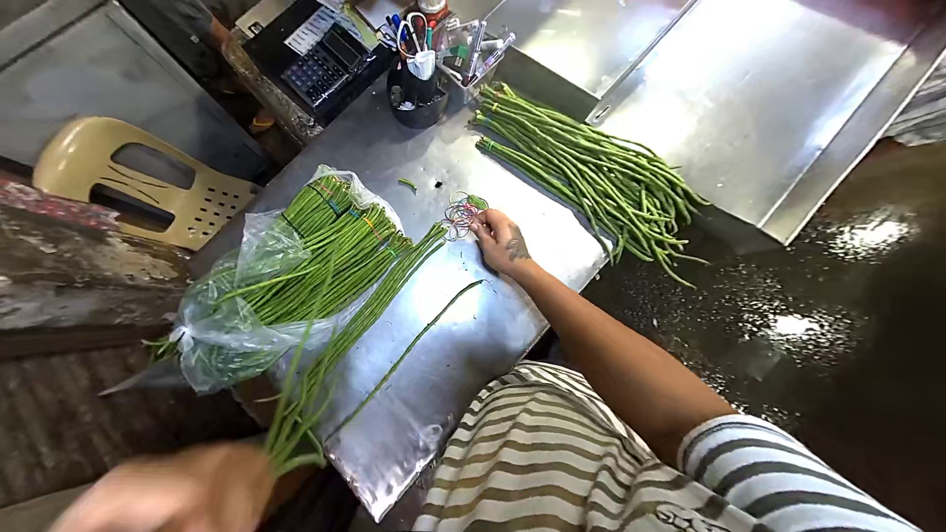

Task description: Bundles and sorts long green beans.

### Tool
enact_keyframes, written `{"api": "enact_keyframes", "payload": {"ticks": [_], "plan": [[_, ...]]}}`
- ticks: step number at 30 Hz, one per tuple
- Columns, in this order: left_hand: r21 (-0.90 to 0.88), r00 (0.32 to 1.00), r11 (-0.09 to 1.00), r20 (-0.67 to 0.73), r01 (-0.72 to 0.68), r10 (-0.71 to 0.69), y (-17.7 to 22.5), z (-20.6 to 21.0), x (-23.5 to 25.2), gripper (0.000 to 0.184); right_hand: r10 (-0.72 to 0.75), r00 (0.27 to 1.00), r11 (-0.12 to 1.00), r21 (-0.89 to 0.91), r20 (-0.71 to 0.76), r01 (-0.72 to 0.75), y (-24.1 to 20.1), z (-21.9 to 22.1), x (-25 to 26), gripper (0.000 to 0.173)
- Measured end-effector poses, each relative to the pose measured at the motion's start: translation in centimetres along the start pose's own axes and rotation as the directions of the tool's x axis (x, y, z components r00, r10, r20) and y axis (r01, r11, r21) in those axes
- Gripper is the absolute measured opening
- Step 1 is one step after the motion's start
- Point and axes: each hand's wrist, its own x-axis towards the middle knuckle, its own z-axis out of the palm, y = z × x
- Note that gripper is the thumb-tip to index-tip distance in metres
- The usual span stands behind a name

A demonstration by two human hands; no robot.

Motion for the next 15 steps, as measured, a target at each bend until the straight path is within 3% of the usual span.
{"api": "enact_keyframes", "payload": {"ticks": [2, 5, 7, 10, 12, 15], "plan": [[0.262, 0.998, 0.965, -0.059, 0.025, -0.010, -4.5, 4.1, 2.3, 0.022, 0.007, 0.994, 0.963, 0.267, 0.113, -0.037, -2.8, -2.0, -2.7, 0.018], [0.430, 0.987, 0.891, 0.001, 0.144, -0.160, -13.6, 8.5, 5.9, 0.040, -0.160, 0.952, 0.845, 0.535, 0.260, -0.004, -6.3, -4.2, -6.4, 0.014], [0.379, 0.961, 0.900, 0.083, 0.214, -0.264, -18.1, 10.8, 7.5, 0.043, -0.256, 0.931, 0.817, 0.574, 0.260, 0.064, -7.5, -5.3, -8.4, 0.014], [0.270, 0.938, 0.932, 0.181, 0.241, -0.295, -20.8, 13.3, 8.8, 0.033, -0.246, 0.940, 0.787, 0.615, 0.236, 0.052, -7.2, -7.3, -9.9, 0.014], [0.257, 0.912, 0.936, 0.268, 0.242, -0.310, -21.2, 13.9, 9.3, 0.019, -0.168, 0.962, 0.648, 0.760, 0.217, -0.058, -6.2, -8.7, -10.8, 0.013], [0.214, 0.871, 0.928, 0.330, 0.306, -0.364, -21.5, 14.3, 9.5, 0.015, -0.048, 0.985, 0.426, 0.895, 0.168, -0.132, -5.4, -10.4, -12.3, 0.008]]}}
